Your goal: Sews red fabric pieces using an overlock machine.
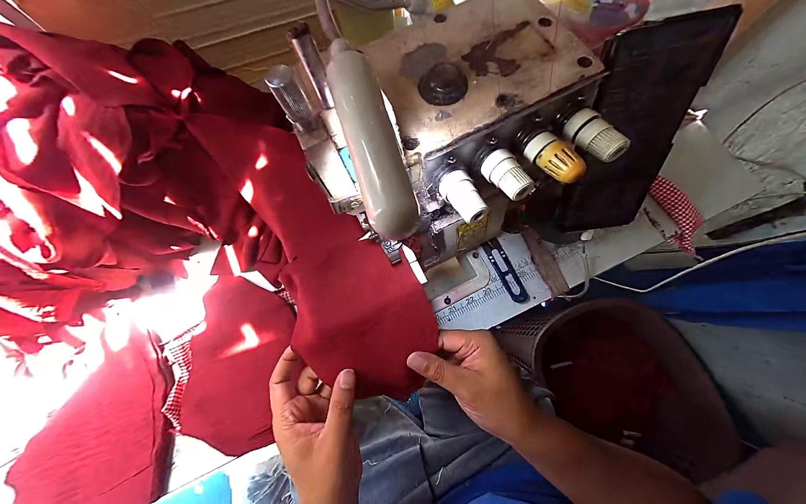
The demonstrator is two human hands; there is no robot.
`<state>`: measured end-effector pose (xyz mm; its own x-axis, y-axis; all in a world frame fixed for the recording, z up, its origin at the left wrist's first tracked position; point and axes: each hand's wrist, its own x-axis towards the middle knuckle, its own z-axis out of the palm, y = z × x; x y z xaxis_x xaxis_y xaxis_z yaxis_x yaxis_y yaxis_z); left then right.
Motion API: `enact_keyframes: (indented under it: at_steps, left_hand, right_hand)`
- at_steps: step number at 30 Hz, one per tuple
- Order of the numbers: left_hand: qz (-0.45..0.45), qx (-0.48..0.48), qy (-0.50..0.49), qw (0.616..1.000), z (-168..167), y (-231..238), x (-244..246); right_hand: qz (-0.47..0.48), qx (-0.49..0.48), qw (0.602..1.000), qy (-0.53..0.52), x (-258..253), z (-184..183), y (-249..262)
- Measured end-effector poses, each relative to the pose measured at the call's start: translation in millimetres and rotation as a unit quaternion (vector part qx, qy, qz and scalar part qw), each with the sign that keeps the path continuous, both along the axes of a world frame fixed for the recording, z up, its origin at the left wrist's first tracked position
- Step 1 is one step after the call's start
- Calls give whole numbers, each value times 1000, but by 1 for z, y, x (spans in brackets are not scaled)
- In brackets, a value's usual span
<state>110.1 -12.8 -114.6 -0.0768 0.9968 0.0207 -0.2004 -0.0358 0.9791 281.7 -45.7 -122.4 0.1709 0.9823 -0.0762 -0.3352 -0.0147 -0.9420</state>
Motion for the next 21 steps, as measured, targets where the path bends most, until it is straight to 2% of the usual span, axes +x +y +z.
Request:
enact_keyframes:
  at_steps: [3,6,11,16,21]
  left_hand:
    - [38,90,134,986,-9,2,-6]
    - [61,197,249,946,-1,10,-3]
    - [-38,336,404,850,29,36,17]
    - [-132,385,458,791,32,65,24]
    - [-162,405,454,777,34,77,20]
  right_hand:
    - [-33,3,999,-29,-2,-1,-4]
    - [-42,8,998,-36,-3,1,-5]
    - [-41,-10,999,-19,-8,-2,-4]
    - [16,8,999,47,-8,-2,-9]
    - [55,4,993,100,-4,7,-1]
